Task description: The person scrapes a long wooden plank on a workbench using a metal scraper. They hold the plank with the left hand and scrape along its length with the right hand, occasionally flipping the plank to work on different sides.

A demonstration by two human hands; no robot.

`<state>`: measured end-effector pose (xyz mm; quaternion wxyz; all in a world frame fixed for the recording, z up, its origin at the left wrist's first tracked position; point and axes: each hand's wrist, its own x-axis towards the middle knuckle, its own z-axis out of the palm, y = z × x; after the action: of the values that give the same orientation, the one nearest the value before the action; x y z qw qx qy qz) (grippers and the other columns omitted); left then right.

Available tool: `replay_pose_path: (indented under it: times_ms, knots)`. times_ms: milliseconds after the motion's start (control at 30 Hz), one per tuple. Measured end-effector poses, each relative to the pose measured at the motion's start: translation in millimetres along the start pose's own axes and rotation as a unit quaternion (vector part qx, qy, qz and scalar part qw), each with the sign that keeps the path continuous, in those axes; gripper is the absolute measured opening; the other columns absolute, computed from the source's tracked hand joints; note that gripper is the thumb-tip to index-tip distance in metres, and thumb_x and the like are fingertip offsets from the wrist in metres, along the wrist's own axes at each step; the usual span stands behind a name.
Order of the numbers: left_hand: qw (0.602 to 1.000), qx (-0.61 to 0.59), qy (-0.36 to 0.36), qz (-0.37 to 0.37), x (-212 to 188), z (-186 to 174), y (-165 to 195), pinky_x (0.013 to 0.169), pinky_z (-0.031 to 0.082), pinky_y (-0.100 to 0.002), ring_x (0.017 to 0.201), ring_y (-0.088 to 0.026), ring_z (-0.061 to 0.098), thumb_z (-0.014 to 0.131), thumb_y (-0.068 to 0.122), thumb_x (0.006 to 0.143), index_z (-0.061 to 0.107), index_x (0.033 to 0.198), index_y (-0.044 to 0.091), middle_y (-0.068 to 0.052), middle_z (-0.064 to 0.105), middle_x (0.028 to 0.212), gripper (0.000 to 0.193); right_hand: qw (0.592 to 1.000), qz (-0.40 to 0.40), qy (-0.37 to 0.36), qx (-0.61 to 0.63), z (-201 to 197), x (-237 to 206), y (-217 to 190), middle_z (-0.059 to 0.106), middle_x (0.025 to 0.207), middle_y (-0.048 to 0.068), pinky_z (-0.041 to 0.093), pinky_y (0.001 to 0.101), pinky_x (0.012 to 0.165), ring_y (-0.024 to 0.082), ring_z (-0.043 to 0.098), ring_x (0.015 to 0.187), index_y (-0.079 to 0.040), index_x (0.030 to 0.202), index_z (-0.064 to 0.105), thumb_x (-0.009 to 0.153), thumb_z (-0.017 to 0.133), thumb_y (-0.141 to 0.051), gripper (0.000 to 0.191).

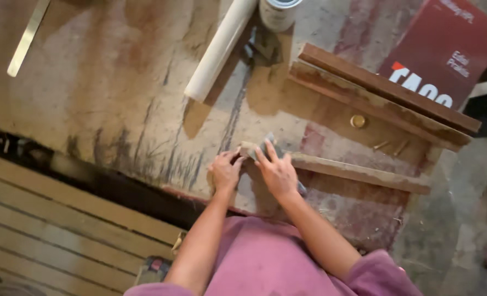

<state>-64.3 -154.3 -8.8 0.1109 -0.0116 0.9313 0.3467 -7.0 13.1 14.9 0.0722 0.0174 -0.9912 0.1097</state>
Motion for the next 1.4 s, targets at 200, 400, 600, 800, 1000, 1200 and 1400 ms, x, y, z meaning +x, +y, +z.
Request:
replay_pose_path:
  times_ms: [200, 400, 600, 800, 1000, 1200, 1400]
  knots:
    - [0.981, 0.116, 0.057, 0.142, -13, -20, 25, 0.104, 0.037, -0.055, 0.120, -0.036, 0.057, 0.076, 0.026, 0.080, 0.063, 0.141, 0.013, -0.012, 0.064, 0.134, 0.064, 0.995, 0.003, -0.096, -0.021, -51, -63, 78, 0.062, 0.144, 0.004, 0.054, 0.0423, 0.064, 0.034, 0.059, 0.069, -0.026, 0.129, 0.069, 0.092, 0.070, -0.035, 0.038]
    - [0.926, 0.175, -0.043, 0.331, -11, 5, 45, 0.124, 0.027, -0.056, 0.149, -0.034, 0.040, 0.063, 0.015, 0.091, 0.056, 0.147, 0.022, -0.016, 0.047, 0.157, 0.057, 0.991, -0.069, -0.105, -0.049, -72, -73, 121, 0.060, 0.144, 0.004, 0.056, 0.0411, 0.071, 0.035, 0.061, 0.071, -0.028, 0.130, 0.066, 0.088, 0.071, -0.038, 0.043]
    - [0.922, 0.128, -0.120, 0.345, 6, 7, 24, 0.119, 0.028, -0.055, 0.147, -0.039, 0.038, 0.068, 0.015, 0.079, 0.057, 0.145, 0.009, -0.023, 0.045, 0.156, 0.067, 0.992, -0.085, -0.070, -0.055, -63, -61, 108, 0.059, 0.145, 0.005, 0.057, 0.0412, 0.073, 0.034, 0.063, 0.078, -0.022, 0.135, 0.065, 0.090, 0.071, -0.039, 0.048]
    - [0.951, 0.120, -0.105, 0.266, 22, -1, 26, 0.116, 0.042, -0.055, 0.141, -0.031, 0.052, 0.073, 0.021, 0.089, 0.078, 0.098, 0.013, -0.009, 0.062, 0.145, 0.013, 0.977, 0.034, -0.208, -0.020, -83, -47, 107, 0.056, 0.144, 0.005, 0.058, 0.0438, 0.073, 0.038, 0.065, 0.089, -0.025, 0.129, 0.063, 0.086, 0.076, -0.045, 0.049]
    - [0.958, 0.098, -0.122, 0.240, 16, -8, 45, 0.120, 0.050, -0.050, 0.143, -0.032, 0.053, 0.077, 0.041, 0.098, 0.073, 0.104, 0.014, -0.008, 0.064, 0.142, 0.028, 0.981, -0.107, -0.164, -0.004, -62, -11, 97, 0.050, 0.157, 0.001, 0.057, 0.0392, 0.086, 0.030, 0.064, 0.101, -0.036, 0.145, 0.059, 0.081, 0.071, -0.023, 0.066]
    - [0.907, 0.286, -0.071, 0.302, -1, -4, 55, 0.110, 0.033, -0.063, 0.145, -0.039, 0.034, 0.078, 0.034, 0.078, 0.049, 0.148, 0.024, -0.019, 0.037, 0.158, 0.076, 0.981, -0.088, -0.172, 0.011, -31, -4, 82, 0.039, 0.161, 0.012, 0.039, 0.0515, 0.103, 0.036, 0.050, 0.126, -0.030, 0.150, 0.050, 0.079, 0.074, -0.042, 0.076]
    - [0.900, 0.226, 0.009, 0.373, 9, -6, 59, 0.103, 0.054, -0.039, 0.127, -0.029, 0.063, 0.071, 0.018, 0.089, 0.075, 0.114, 0.019, -0.013, 0.067, 0.141, 0.026, 0.998, -0.021, -0.026, 0.059, -67, 5, 75, 0.049, 0.153, 0.018, 0.036, 0.0541, 0.111, 0.039, 0.052, 0.129, -0.020, 0.148, 0.052, 0.088, 0.070, -0.053, 0.070]
